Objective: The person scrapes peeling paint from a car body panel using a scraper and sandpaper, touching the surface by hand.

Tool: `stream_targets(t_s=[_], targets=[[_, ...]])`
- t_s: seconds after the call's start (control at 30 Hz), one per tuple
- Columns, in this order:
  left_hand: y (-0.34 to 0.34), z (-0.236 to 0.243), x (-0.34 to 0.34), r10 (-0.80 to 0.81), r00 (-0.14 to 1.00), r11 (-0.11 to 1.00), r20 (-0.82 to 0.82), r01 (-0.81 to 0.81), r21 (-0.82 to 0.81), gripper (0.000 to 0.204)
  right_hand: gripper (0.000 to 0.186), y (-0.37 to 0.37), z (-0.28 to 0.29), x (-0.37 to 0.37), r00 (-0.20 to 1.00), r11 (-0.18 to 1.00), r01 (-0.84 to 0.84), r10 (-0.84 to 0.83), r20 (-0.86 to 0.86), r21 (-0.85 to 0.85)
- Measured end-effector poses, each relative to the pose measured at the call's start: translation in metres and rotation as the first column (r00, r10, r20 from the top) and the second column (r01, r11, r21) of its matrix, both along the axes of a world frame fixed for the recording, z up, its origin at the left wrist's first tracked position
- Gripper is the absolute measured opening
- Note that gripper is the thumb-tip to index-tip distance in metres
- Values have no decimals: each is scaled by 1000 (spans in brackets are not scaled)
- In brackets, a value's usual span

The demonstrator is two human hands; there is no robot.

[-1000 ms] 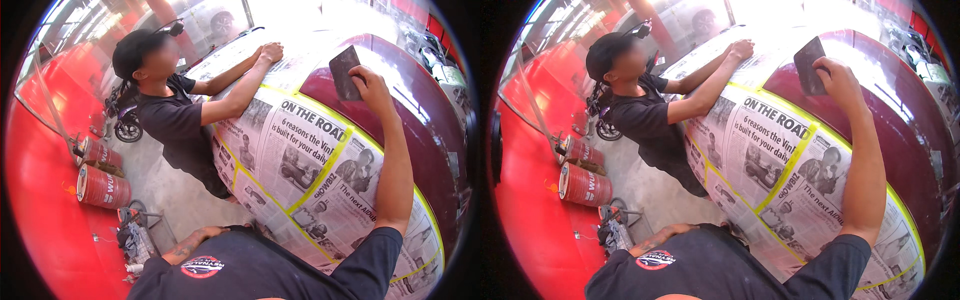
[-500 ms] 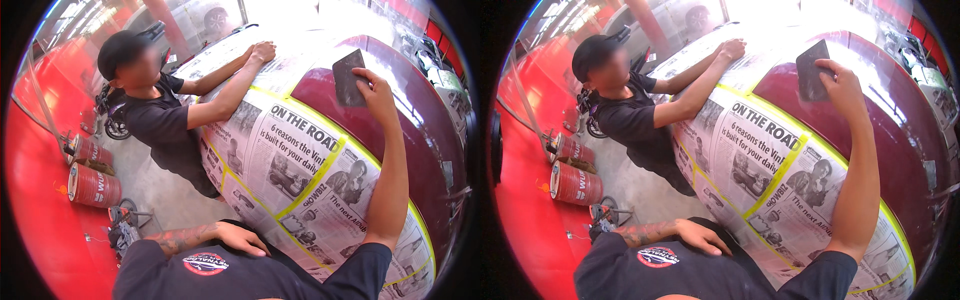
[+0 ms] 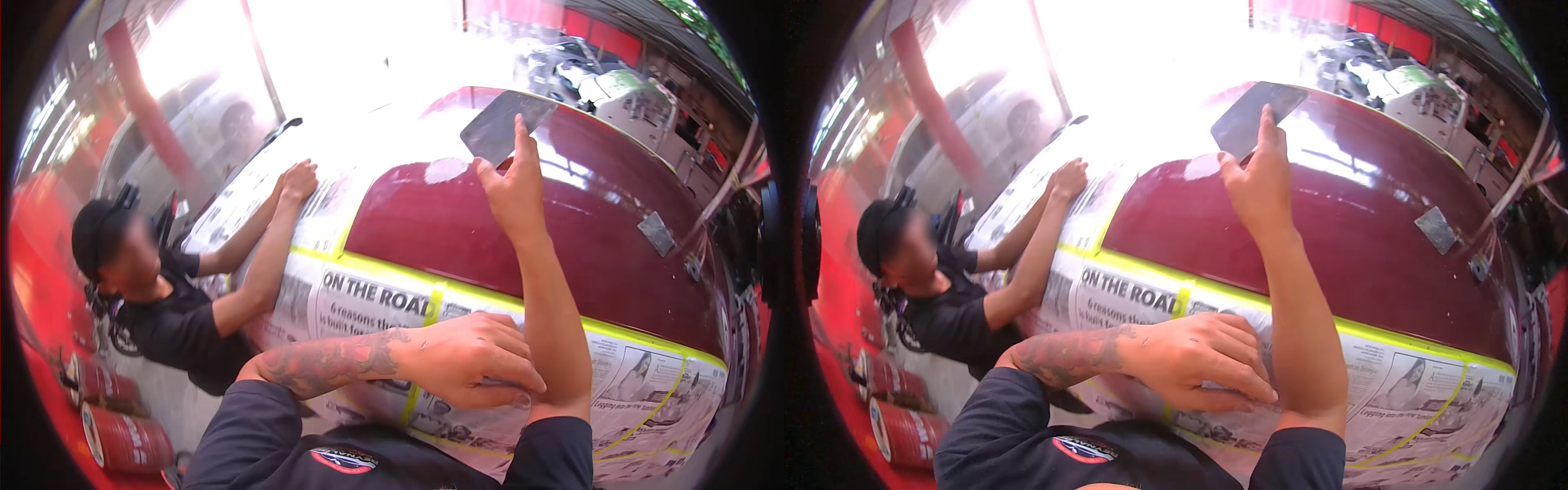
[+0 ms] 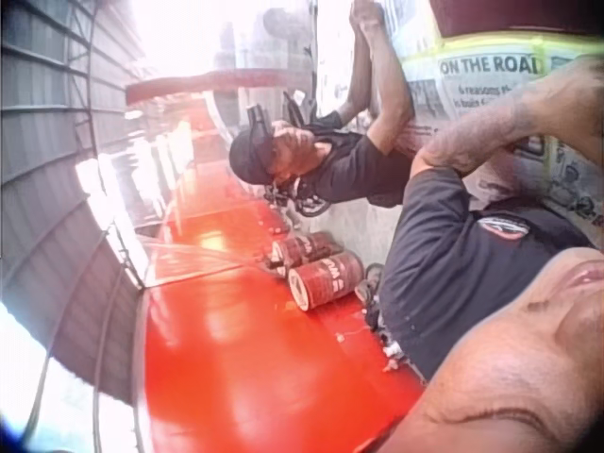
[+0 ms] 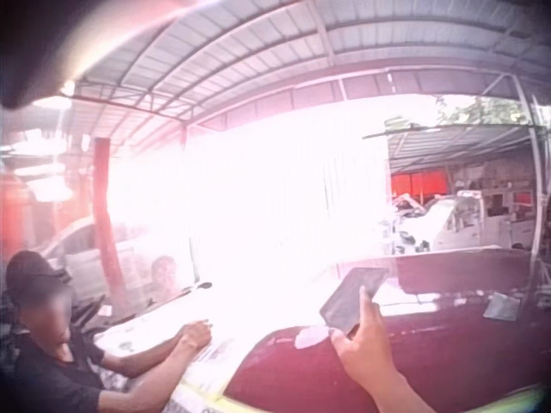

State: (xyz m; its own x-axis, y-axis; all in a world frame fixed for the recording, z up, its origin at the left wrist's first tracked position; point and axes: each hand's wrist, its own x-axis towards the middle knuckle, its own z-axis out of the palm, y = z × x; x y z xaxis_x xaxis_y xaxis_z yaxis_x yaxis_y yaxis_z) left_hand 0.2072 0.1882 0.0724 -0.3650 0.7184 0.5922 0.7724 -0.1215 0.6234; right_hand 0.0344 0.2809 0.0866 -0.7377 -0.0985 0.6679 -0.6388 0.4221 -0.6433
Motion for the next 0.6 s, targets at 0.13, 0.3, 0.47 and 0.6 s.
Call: stream_targets(t_s=[0.13, 0.3, 0.47, 0.6], targets=[[17, 7, -58, -23, 947, 988, -319, 70, 135, 13, 80, 16, 6, -7, 997, 997, 54, -58, -60, -58], [8, -15, -116, 75, 916, 994, -393, -36, 105, 13, 73, 21, 10, -24, 937, 886, -162, 276, 214, -435], [1, -44, -123, 108, 937, 994, -333, -103, 32, 38, 78, 34, -6, -40, 973, 876, -101, 185, 135, -472], [0, -39, -128, 123, 951, 992, -284, -118, 37, 43, 56, 56, 3, -43, 969, 813, -80, 200, 147, -577]])
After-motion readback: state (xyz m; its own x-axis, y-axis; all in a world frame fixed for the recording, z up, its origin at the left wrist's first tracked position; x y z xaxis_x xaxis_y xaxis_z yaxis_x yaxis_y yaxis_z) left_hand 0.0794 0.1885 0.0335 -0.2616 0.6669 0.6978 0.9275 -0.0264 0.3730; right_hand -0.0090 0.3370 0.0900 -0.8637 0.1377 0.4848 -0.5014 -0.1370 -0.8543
